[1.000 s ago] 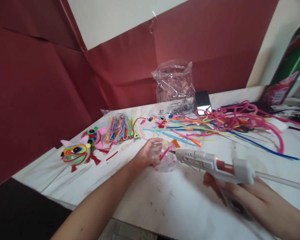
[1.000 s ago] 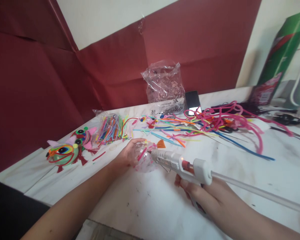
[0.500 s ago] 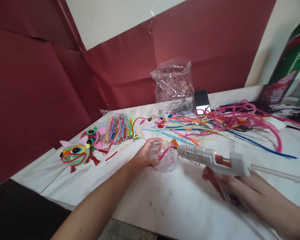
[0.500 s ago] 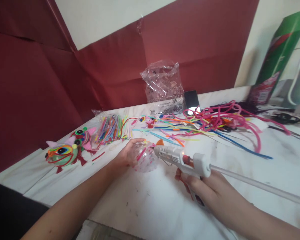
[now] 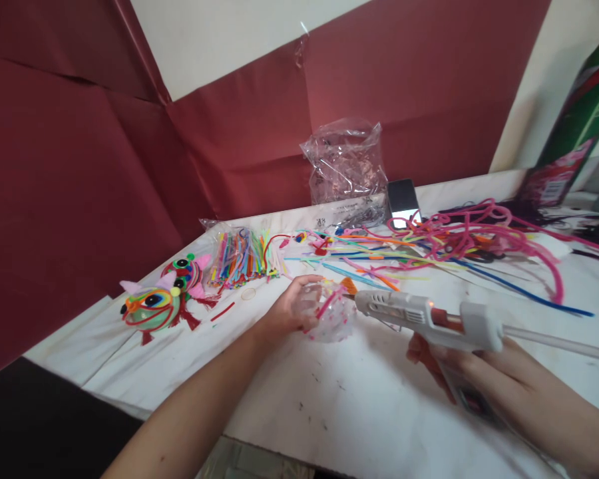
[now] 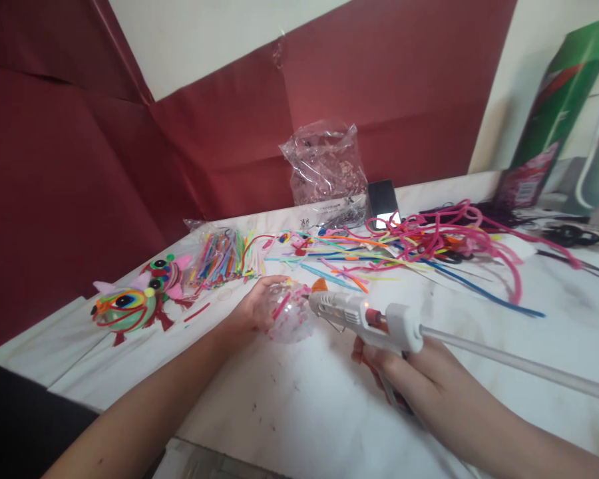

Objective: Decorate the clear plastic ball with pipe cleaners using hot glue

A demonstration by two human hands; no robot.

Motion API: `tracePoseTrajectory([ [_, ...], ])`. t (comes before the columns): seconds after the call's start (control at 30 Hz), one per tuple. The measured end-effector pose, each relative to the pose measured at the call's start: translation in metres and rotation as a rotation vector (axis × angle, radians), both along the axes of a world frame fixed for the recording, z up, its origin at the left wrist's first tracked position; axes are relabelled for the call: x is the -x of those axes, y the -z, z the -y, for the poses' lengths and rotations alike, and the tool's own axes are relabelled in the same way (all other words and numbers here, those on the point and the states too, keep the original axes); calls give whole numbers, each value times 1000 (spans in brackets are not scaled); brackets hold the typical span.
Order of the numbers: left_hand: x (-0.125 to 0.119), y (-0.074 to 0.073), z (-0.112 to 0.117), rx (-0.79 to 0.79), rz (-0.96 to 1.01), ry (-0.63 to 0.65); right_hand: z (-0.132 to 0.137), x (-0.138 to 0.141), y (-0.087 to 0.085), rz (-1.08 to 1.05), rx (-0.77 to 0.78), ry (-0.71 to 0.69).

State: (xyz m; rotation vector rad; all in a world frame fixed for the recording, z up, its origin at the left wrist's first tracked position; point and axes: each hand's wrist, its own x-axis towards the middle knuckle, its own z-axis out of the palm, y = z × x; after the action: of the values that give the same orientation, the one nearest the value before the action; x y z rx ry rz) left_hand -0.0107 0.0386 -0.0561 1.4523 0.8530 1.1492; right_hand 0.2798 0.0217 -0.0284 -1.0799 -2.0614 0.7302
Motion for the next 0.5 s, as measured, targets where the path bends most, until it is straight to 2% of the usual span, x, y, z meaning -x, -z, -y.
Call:
tracePoseTrajectory([
  [0.33, -1, -2, 2, 8, -33, -15, 0, 0, 0, -11, -20, -32],
  [0.5, -1, 0, 0, -9, -35, -38, 2, -4, 7, 48, 10, -88],
])
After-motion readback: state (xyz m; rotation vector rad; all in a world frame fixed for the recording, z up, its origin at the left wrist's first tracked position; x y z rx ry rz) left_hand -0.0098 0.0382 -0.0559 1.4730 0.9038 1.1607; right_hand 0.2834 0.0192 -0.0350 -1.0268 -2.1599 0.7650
